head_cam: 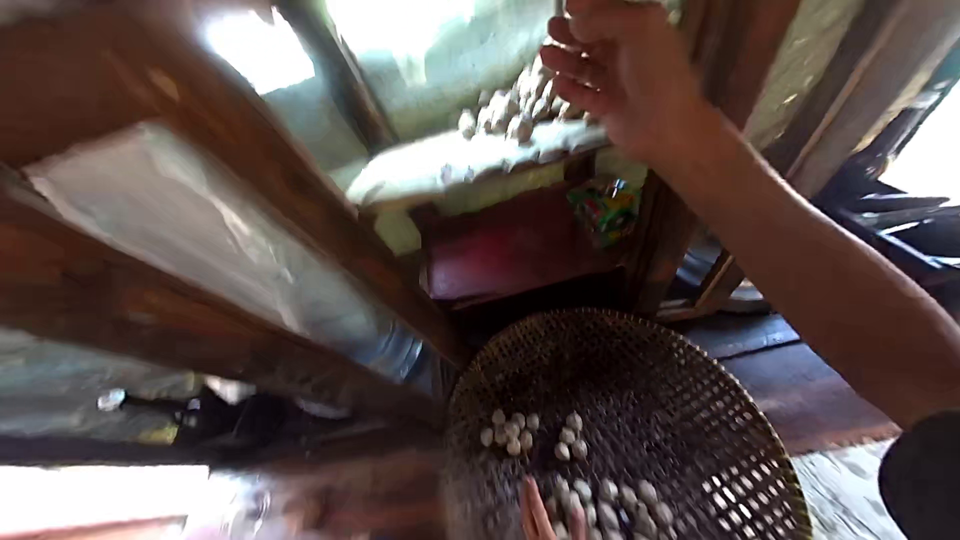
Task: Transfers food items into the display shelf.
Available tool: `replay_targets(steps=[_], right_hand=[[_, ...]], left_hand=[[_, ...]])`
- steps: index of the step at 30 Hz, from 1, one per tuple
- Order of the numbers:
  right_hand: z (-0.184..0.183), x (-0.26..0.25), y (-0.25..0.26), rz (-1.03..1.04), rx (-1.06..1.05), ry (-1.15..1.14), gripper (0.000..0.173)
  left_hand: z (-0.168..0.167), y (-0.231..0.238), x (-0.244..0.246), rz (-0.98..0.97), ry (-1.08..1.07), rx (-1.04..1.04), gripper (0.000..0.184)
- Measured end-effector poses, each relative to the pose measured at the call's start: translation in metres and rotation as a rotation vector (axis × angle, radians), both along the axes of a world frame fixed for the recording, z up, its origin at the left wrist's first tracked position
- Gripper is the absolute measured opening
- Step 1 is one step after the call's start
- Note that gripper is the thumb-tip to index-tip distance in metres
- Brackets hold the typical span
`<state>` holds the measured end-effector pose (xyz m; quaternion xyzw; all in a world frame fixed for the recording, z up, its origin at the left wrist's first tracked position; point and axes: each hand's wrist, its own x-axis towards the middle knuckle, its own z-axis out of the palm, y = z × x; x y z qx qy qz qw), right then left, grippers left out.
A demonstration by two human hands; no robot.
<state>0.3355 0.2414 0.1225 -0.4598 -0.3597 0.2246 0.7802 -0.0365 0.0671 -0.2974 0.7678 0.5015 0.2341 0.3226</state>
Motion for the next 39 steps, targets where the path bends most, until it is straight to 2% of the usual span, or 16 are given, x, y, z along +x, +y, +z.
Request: replay_targets(steps=[2, 4, 6, 8, 9, 11, 13, 16, 19, 24, 29, 34, 37, 39], right_hand=[[-0.079, -0.049, -0.047, 0.134, -0.202, -0.305, 0.03], [-0.179, -0.088, -0.082, 0.295, -0.481, -0.45, 0.032], [-0.286, -0.106, -0.093, 0.415, -0.811, -0.469, 0.054], [-0.378, -0.119, -0.098, 0.463, -0.968, -0.559, 0.08], [-0.411, -0.128, -0.101, 0.452, -0.99, -0.634, 0.089], [-0.452, -0.15, -0.11, 0.419, -0.976, -0.796, 0.102], [-0.468, -0.171, -0.115, 0.398, -0.905, -0.894, 0.111], [-0.461, -0.189, -0.106, 0.471, -0.817, -0.913, 0.116], [-0.454, -0.201, -0.095, 0.541, -0.774, -0.965, 0.1], [-0.459, -0.203, -0.091, 0.465, -0.736, -0.992, 0.079], [-0.468, -0.192, -0.102, 0.475, -0.635, -1.138, 0.044], [-0.461, -0.174, -0.133, 0.553, -0.595, -1.233, 0.031], [-0.454, -0.159, -0.165, 0.564, -0.632, -1.242, 0.033], [-0.439, -0.149, -0.191, 0.603, -0.691, -1.22, 0.047]], left_hand=[[-0.004, 0.022, -0.003, 0.086, 0.001, 0.056, 0.083], [-0.011, 0.052, 0.0, 0.141, 0.009, 0.092, 0.085], [-0.019, 0.077, 0.005, 0.149, 0.025, 0.09, 0.084], [-0.033, 0.097, 0.01, 0.117, 0.064, 0.105, 0.08], [-0.04, 0.105, 0.013, 0.099, 0.077, 0.14, 0.076], [-0.047, 0.116, 0.017, 0.071, 0.086, 0.153, 0.066], [-0.043, 0.121, 0.017, 0.041, 0.05, 0.098, 0.057], [-0.03, 0.12, 0.021, -0.03, -0.095, 0.02, 0.049], [-0.019, 0.111, 0.026, -0.038, -0.24, -0.094, 0.049], [-0.007, 0.108, 0.021, 0.034, -0.405, -0.331, 0.051], [-0.001, 0.081, -0.01, -0.037, -0.162, -0.282, 0.045], [0.001, 0.031, -0.038, -0.288, 0.202, -0.315, 0.07], [0.003, 0.009, -0.045, -0.363, 0.275, -0.282, 0.092], [0.006, 0.001, -0.051, -0.4, 0.291, -0.265, 0.107]])
